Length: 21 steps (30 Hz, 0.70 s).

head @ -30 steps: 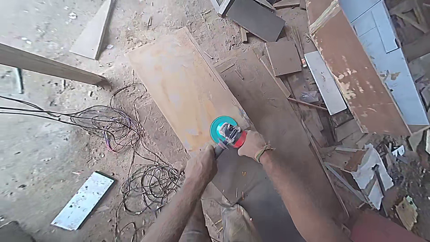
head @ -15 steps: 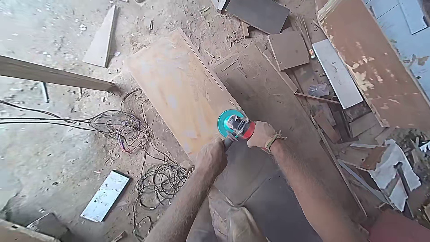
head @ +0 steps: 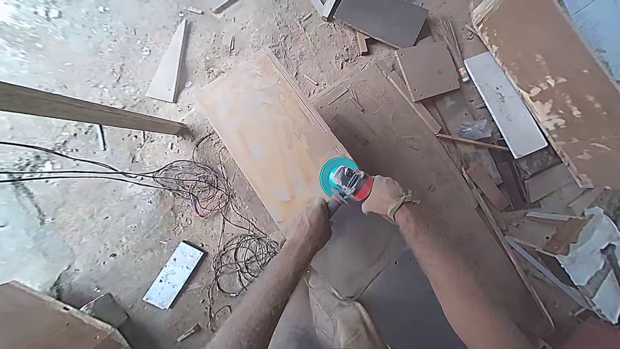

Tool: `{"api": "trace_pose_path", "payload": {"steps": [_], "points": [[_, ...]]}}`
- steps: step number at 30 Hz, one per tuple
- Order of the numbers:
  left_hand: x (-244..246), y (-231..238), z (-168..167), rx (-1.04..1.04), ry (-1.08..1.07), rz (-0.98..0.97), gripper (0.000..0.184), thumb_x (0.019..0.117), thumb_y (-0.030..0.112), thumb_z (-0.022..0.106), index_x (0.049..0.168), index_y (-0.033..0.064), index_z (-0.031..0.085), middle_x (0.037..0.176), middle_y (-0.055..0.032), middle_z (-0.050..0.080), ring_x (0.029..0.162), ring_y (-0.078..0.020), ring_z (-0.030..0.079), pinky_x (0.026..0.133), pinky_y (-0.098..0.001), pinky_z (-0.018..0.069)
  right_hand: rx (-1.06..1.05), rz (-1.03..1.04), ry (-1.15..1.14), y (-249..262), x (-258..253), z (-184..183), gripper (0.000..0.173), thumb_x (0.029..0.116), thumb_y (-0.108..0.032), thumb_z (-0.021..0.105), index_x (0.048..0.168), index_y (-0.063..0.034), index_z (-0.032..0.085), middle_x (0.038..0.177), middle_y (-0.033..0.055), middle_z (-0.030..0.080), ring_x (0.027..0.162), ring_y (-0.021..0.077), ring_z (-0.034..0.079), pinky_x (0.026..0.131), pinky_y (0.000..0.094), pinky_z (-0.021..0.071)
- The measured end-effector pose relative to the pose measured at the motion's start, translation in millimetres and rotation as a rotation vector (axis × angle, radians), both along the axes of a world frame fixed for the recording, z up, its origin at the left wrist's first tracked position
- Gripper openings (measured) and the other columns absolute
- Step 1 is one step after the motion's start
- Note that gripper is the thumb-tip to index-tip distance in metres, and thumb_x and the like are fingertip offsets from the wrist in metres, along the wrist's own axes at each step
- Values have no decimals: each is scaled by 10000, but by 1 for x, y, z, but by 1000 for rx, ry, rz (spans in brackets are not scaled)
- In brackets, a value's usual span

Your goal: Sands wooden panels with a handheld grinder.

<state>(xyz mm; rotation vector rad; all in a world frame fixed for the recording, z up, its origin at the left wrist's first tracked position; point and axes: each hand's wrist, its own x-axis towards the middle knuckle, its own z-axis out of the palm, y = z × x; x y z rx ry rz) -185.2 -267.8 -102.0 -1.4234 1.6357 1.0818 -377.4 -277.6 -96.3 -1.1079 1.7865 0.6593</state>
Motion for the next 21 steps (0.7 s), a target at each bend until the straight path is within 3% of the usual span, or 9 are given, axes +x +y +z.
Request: {"api": "trace_pose_path", "payload": {"steps": [5,8,15,21], "points": [[45,29,6,15,-157,68,443,941,404,700,1260,115,596,1093,-148,719,1035,-351,716,848,-570,580,47,138,-155,9,44,0,662,749,-372,838,1230,32,630,1212,222,687,1149,378,679,926,595,554],[37,25,3,14,-131,75,447,942,411,699,1262,119,591,1083,-141,722,1031,-347,718,847,-574,579,47,134,-131,2,36,4,656,760,-371,839,1229,36,630,1215,231,683,1147,387,676,927,602,550],[1,-16,-8,-12,13,41,428,923,323,718,1253,90,579,1083,-165,706,1038,-365,704,845,-593,566,-7,49,17,-22,2,-3,636,697,-346,862,1202,-16,661,1203,189,699,1157,351,678,936,591,548],[28,20,2,14,-91,43,448,943,402,698,1262,107,591,1076,-149,721,1027,-353,716,851,-579,576,52,113,-76,0,29,6,677,740,-364,851,1241,30,622,1217,219,686,1152,374,680,929,594,552]]}}
